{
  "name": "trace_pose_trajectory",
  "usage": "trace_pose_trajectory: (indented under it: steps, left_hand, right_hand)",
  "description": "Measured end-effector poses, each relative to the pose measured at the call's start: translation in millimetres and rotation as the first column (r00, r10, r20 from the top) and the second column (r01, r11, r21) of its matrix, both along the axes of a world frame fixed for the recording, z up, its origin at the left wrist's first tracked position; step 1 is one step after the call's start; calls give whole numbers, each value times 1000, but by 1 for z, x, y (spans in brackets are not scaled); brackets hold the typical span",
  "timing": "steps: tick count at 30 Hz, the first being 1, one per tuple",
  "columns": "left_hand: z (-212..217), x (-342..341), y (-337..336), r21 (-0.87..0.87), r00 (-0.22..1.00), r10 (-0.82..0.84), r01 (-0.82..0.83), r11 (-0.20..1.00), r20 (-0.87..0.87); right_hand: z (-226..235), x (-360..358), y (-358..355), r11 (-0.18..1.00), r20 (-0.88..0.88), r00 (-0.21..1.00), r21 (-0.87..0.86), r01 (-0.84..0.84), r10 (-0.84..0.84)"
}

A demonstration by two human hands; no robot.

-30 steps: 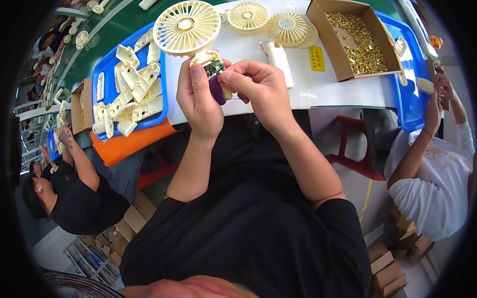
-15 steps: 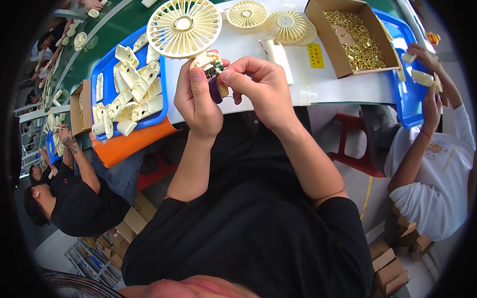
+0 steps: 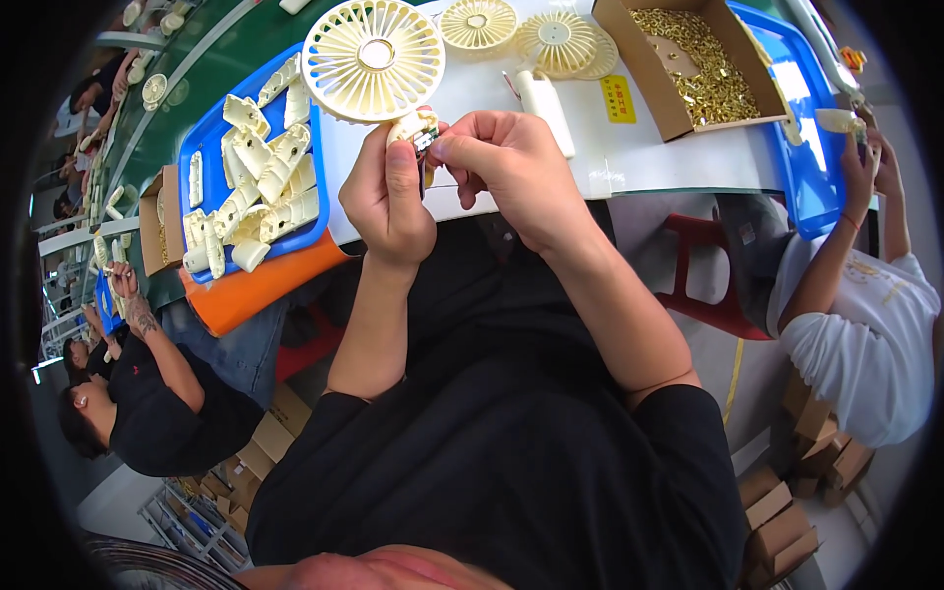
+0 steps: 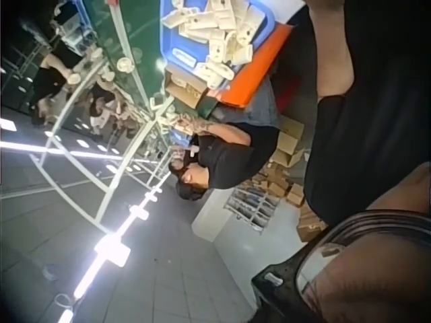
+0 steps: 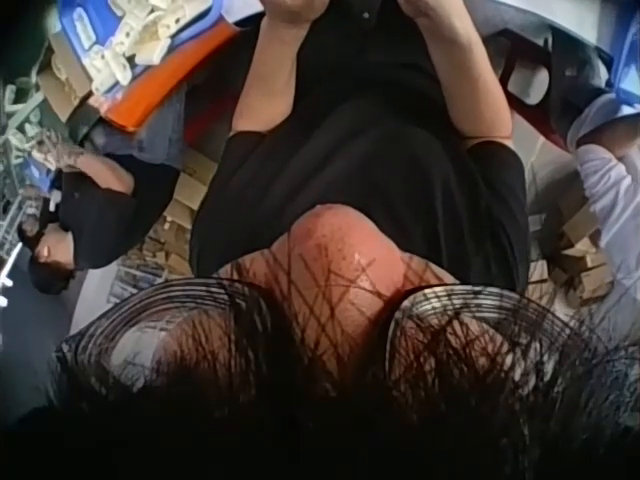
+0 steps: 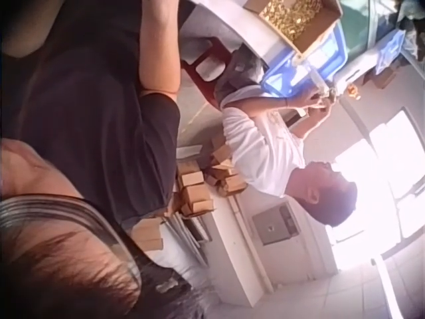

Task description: The person assembles portable handheld electric fans by hand, combining fan casings, fan blades, circuit boards, and screws on a production line.

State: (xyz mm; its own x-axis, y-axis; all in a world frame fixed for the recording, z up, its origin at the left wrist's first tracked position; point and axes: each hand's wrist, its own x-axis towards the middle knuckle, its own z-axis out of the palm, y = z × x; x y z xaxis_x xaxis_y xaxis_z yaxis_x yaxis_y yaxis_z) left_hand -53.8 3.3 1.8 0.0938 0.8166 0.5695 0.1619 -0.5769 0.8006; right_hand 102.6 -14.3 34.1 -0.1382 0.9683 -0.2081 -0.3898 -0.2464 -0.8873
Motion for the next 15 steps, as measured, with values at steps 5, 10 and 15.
trace_pose_trajectory:
  steps: [5,10,15]
  left_hand:
    - [3,0,-3,-108,999,-30,34,994,36]
    - [4,5,-1,-148,985,-5,30,989,170]
    - [5,4,0,-108,994,5,7,994,109]
  right_hand:
    - [5,-3,-1,999,-120,993,-38,-19,14]
    - [5,-5,-4,997,18,1000,76,20,-22]
    - [2,-7,-5,993,28,999,109,43,-46]
